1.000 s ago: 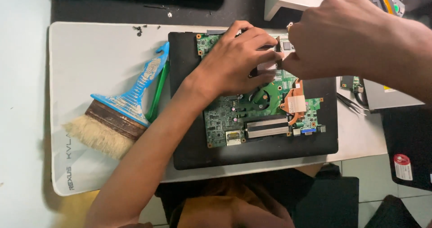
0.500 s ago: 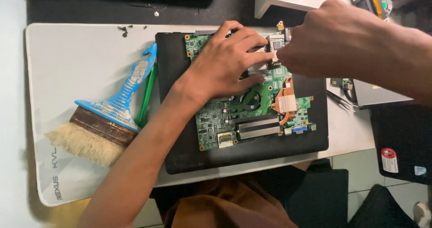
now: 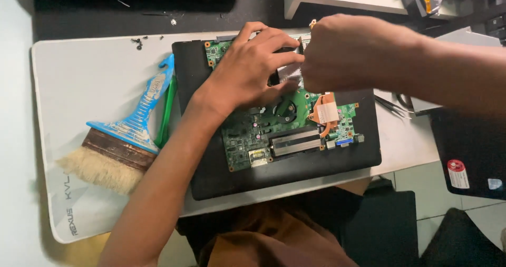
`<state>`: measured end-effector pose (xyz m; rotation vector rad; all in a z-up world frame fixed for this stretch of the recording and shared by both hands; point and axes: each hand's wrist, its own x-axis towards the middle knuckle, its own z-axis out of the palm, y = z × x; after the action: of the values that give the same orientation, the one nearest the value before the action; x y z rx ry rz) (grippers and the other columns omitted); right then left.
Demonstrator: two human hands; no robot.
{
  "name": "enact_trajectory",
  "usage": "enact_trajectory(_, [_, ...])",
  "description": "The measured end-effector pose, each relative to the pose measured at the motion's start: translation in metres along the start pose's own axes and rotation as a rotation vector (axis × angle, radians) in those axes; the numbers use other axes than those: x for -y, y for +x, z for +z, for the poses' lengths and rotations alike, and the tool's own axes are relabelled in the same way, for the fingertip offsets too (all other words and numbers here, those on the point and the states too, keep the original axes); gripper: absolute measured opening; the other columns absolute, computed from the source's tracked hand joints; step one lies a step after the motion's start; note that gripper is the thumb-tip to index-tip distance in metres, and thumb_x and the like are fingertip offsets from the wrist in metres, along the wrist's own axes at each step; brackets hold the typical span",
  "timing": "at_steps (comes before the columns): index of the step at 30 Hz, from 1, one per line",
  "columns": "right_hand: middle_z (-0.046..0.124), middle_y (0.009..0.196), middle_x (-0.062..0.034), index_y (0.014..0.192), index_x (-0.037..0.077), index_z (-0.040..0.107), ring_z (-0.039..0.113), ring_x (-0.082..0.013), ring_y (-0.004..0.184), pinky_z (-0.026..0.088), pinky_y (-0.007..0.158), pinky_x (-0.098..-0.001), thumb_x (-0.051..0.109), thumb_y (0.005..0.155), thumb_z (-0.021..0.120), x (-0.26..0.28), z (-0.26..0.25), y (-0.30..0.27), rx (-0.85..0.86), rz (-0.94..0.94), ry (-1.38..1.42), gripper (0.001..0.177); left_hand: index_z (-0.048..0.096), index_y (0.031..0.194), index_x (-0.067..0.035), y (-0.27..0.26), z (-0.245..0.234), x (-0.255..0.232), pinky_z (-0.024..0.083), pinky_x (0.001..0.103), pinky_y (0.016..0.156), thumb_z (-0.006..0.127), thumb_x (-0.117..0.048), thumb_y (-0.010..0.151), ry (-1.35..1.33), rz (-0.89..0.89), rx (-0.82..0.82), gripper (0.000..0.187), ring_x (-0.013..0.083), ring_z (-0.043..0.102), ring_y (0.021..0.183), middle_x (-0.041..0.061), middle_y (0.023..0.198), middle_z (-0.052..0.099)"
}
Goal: The person uses a screwdriver to remove screws from a laptop motherboard placed on a black mat. They unscrew components near the heat sink and other areas, placing the removed screws on the white surface nearby.
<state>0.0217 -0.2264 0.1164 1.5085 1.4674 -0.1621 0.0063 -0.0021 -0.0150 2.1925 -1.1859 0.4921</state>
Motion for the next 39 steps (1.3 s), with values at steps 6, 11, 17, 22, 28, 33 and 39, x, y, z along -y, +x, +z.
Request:
enact_trajectory(6, [0.079, 0.09, 0.009, 0.129, 0.023, 0.07, 0.084, -0.01, 0.065, 0.063, 0.05, -0.0257, 0.058, 0.121, 0.059, -0.019, 0.018, -0.023, -0.482, 0.157, 0.051, 0.038, 0.085, 0.125, -0.01, 0.003, -0.005, -0.005, 0.044, 0.059, 0.122, 0.096, -0.042, 0.103, 0.021, -0.002, 0.025, 0.041, 0.0338, 0.07, 0.136, 0.011, 0.146, 0.079])
enact_trajectory(11, [0.072, 0.097, -0.0047, 0.102, 0.009, 0.076, 0.047, -0.0188, 0.063, 0.036, 0.05, -0.0357, -0.004, 0.086, 0.065, 0.022, 0.017, -0.019, -1.034, 0.513, 0.607, 0.024, 0.083, 0.145, -0.021, 0.003, -0.003, -0.004, 0.043, 0.056, 0.119, 0.091, -0.042, 0.105, 0.017, -0.007, 0.021, 0.045, 0.0324, 0.071, 0.135, 0.008, 0.142, 0.08])
enact_trajectory(17, [0.071, 0.077, -0.0058, 0.091, 0.013, 0.077, 0.067, -0.0274, 0.064, 0.046, 0.06, -0.0428, 0.04, 0.116, 0.062, 0.013, -0.01, -0.027, -0.503, 0.845, 0.688, 0.04, 0.083, 0.135, -0.02, 0.002, -0.002, -0.004, 0.046, 0.06, 0.119, 0.095, -0.038, 0.103, -0.038, -0.007, -0.018, 0.038, 0.0333, 0.073, 0.133, 0.007, 0.14, 0.081])
enact_trajectory(22, [0.085, 0.085, -0.0228, 0.096, 0.022, 0.085, 0.083, -0.0544, 0.083, 0.064, 0.074, -0.0541, 0.073, 0.125, 0.055, -0.015, -0.045, -0.034, 0.126, 0.827, 0.732, 0.066, 0.083, 0.146, -0.022, 0.001, 0.001, -0.003, 0.044, 0.057, 0.121, 0.091, -0.044, 0.105, 0.031, -0.042, 0.048, 0.047, 0.0314, 0.071, 0.137, 0.007, 0.143, 0.079])
enact_trajectory(28, [0.088, 0.11, -0.0029, 0.111, 0.024, 0.07, 0.086, -0.0405, 0.099, 0.061, 0.084, -0.0522, 0.063, 0.113, 0.066, -0.028, -0.046, -0.036, 0.24, 0.646, 0.867, 0.04, 0.082, 0.143, -0.024, 0.003, 0.002, -0.004, 0.042, 0.057, 0.122, 0.091, -0.044, 0.103, 0.029, -0.049, 0.075, 0.045, 0.0316, 0.07, 0.138, 0.007, 0.143, 0.079])
enact_trajectory(33, [0.09, 0.094, -0.0083, 0.112, 0.029, 0.084, 0.085, -0.0362, 0.088, 0.061, 0.082, -0.0452, 0.068, 0.114, 0.062, -0.037, -0.063, -0.032, 0.384, 0.7, 0.854, 0.045, 0.081, 0.14, -0.023, 0.002, 0.001, -0.003, 0.043, 0.059, 0.121, 0.088, -0.047, 0.107, 0.05, -0.019, 0.064, 0.042, 0.034, 0.071, 0.138, 0.009, 0.143, 0.078])
enact_trajectory(39, [0.078, 0.08, -0.0109, 0.088, 0.006, 0.07, 0.068, -0.0312, 0.075, 0.053, 0.078, -0.047, 0.044, 0.119, 0.04, -0.043, -0.051, -0.017, 0.533, 0.413, 1.008, 0.058, 0.08, 0.146, -0.019, -0.001, -0.004, -0.002, 0.042, 0.058, 0.12, 0.06, -0.062, 0.121, -0.01, -0.004, 0.029, 0.053, 0.0337, 0.07, 0.138, 0.012, 0.143, 0.077])
